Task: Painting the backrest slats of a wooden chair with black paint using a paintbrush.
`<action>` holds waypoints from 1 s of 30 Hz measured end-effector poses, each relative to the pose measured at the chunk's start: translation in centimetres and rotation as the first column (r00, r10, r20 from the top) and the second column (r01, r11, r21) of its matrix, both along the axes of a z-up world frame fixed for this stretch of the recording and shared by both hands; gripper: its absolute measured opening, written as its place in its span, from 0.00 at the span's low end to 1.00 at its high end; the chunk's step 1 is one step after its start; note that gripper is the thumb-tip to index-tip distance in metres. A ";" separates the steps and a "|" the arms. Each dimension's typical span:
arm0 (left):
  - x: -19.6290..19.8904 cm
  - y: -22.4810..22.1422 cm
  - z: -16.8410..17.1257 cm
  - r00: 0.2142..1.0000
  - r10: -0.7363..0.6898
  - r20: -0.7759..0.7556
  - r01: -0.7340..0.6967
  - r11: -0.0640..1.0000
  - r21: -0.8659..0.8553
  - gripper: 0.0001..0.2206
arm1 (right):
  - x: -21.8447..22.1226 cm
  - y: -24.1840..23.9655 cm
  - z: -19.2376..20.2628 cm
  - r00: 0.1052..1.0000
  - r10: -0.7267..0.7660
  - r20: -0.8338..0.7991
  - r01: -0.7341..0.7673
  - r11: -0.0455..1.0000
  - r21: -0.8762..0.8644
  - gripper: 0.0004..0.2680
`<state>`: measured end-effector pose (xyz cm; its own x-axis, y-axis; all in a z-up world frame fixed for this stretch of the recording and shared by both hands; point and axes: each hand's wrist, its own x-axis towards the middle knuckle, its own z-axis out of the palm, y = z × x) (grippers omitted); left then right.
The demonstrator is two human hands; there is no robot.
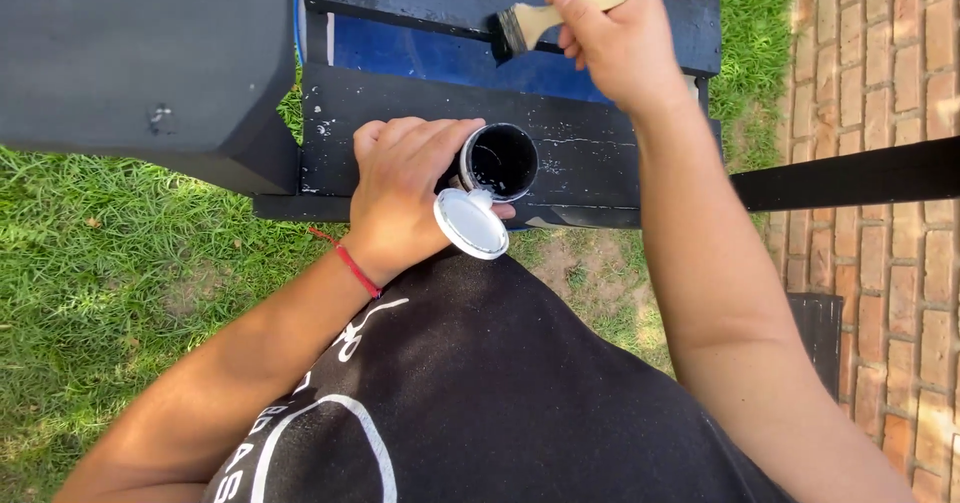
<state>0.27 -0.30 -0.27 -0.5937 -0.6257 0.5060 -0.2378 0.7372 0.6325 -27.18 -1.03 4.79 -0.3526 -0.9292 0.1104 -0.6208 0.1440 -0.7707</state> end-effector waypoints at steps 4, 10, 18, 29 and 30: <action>0.0 0.0 -0.1 1.000 -0.006 0.024 0.005 0.998 0.065 0.34 | -1.6 1.0 2.9 0.981 0.136 -0.137 -0.123 0.988 0.098 0.04; 0.1 0.1 0.0 0.999 -0.017 0.032 0.014 0.996 0.092 0.34 | -3.2 1.9 2.3 0.865 0.150 -0.479 -0.114 0.988 0.102 0.06; -0.1 0.1 -0.3 1.000 0.001 0.031 -0.004 0.998 0.066 0.33 | -3.7 -2.8 -1.0 0.671 0.050 -0.740 -0.152 0.986 -0.071 0.09; -0.1 0.0 -0.3 1.000 0.011 0.001 -0.011 1.000 0.024 0.34 | -0.3 -5.0 0.1 0.970 0.241 -0.010 -0.238 0.964 0.120 0.08; -0.1 0.1 -0.2 1.000 0.009 0.013 -0.010 0.999 0.039 0.33 | -0.4 -4.6 0.5 0.980 0.198 0.036 -0.200 0.976 0.081 0.08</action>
<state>0.20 -0.24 -0.52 -0.5939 -0.6506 0.4733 -0.2528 0.7094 0.6579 -27.55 -5.63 5.29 -0.1618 -0.9866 0.0217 -0.6225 0.0849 -0.7780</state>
